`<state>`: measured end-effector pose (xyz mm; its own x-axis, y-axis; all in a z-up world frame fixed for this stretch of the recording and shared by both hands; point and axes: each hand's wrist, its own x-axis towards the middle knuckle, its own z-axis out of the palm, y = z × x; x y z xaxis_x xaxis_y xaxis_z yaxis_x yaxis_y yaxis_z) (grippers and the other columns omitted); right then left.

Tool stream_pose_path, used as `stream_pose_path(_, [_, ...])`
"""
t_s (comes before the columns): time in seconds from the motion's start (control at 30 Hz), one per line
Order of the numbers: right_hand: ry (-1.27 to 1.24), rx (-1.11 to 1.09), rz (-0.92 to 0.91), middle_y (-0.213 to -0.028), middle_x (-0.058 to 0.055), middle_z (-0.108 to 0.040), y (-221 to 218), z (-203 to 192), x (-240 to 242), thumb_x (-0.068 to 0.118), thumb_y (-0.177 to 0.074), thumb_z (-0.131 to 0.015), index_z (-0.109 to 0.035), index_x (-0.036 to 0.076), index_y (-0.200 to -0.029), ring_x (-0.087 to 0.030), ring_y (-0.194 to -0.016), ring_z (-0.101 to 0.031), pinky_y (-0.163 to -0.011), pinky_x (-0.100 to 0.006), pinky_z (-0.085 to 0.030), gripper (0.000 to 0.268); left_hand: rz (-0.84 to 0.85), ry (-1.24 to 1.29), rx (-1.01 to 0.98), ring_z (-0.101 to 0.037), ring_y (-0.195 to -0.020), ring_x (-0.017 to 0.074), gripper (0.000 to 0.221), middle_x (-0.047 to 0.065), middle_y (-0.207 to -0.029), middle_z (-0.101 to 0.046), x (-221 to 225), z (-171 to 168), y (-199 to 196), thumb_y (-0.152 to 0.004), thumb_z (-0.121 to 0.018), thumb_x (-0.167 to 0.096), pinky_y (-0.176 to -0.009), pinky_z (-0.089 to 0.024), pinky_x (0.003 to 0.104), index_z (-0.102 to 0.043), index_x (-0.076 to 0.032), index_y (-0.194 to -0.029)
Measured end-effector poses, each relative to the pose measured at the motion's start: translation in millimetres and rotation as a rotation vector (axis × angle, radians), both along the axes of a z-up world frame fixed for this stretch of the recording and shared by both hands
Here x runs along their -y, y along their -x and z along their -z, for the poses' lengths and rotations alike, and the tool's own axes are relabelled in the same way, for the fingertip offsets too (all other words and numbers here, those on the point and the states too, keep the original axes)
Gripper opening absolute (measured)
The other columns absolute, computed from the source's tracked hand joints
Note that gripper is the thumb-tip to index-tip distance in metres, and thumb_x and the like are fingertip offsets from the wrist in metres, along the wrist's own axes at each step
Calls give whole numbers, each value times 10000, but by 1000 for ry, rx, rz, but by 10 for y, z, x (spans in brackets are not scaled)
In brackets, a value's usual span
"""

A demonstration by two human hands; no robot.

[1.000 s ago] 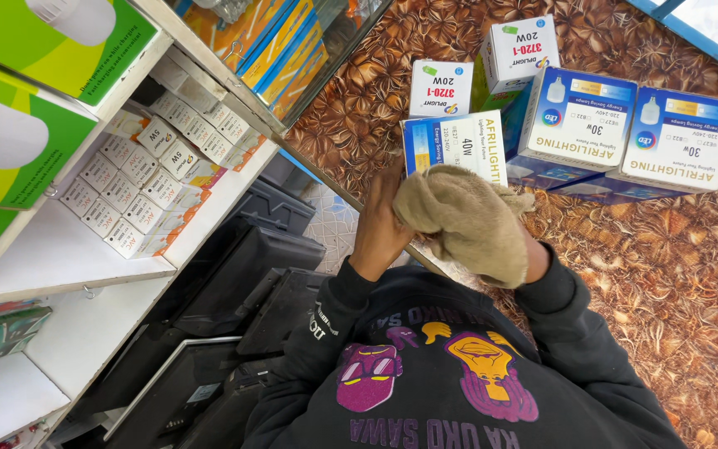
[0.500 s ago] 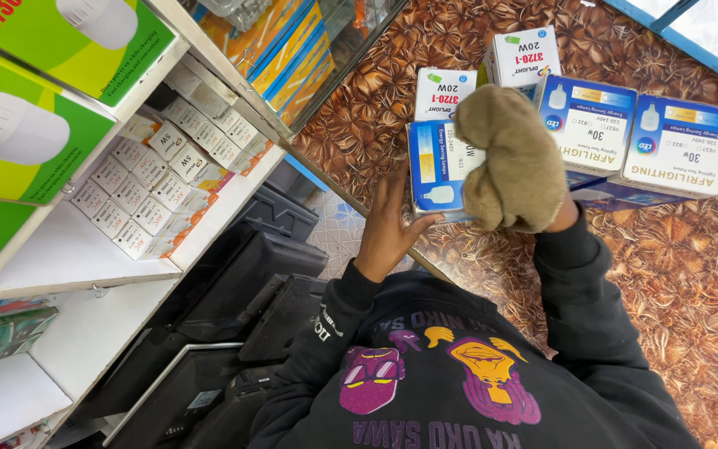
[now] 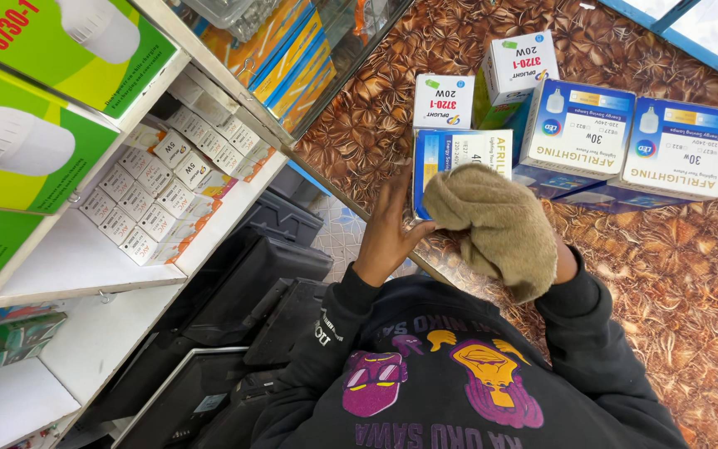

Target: The person wipes the exterior of several small cardboard boxes containing LED bulbs using a cloth. They handle the boxes one at a time, wiping them on a counter and then placing them on a shelf.

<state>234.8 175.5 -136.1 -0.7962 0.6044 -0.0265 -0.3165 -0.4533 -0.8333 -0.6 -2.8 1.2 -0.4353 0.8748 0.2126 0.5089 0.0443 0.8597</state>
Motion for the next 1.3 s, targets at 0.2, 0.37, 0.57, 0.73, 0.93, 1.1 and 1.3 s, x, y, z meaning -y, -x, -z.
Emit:
stream_pose_path(0.2, [-37,-37,3,-729,-104,-667,-9,-8,36,409,-988,-506,-594,84,-892,-214,-620,-692,-551,-251,-550,351,40,-5,12,-489,-1296,561,953,289,-1424,-405,-10,-62,15,-863,-723,-11,-957,-497,658,-186,-85,-1647])
stream_pose_path(0.37, [-77,-85,-7,-732,-101,-668,68,-21,18,402,-982,-508,-592,84,-892,-212,-622,-692,-557,-253,-554,341,24,-27,-3,-486,-1296,538,923,311,-1404,-431,-52,34,-24,-866,-738,2,-995,-493,625,-219,-43,-1628])
stream_pose_path(0.57, [-128,-137,-26,-735,-98,-669,148,-49,-12,393,-975,-509,-589,84,-893,-210,-625,-693,-563,-254,-557,329,4,-79,-14,-496,-1303,508,900,296,-1400,-462,-66,22,-37,-903,-769,-154,-1032,-474,603,-238,-39,-1620])
stream_pose_path(0.73, [-176,-207,-109,-738,-95,-671,476,-124,-107,386,-969,-511,-587,85,-894,-208,-627,-693,-568,-256,-561,320,-54,-153,-56,-491,-1318,542,854,320,-1369,-500,-119,76,-8,-885,-796,-283,-1095,-439,583,-353,14,-1553])
stream_pose_path(0.93, [-232,-320,-300,-741,-91,-672,1024,-390,-223,377,-962,-512,-584,85,-894,-206,-630,-693,-574,-257,-564,308,-85,-238,-57,-476,-1404,432,884,211,-1433,-504,-336,496,85,-859,-802,-360,-1174,-405,501,-376,-92,-1586])
stream_pose_path(1.1, [-276,-402,-385,-744,-88,-673,1282,-455,-160,369,-956,-514,-582,85,-895,-204,-632,-693,-579,-259,-568,299,-123,-200,-54,-544,-1321,471,812,244,-1367,-550,-427,376,91,-886,-730,-421,-1130,-453,531,-415,-61,-1542])
stream_pose_path(1.3, [-341,-493,-471,-748,-85,-675,1557,-615,-193,360,-949,-516,-579,85,-895,-202,-635,-693,-586,-260,-571,287,17,152,-289,-571,-1250,541,1046,401,-1393,-490,-202,425,436,-834,-653,-633,-1024,-507,601,-276,-11,-1586])
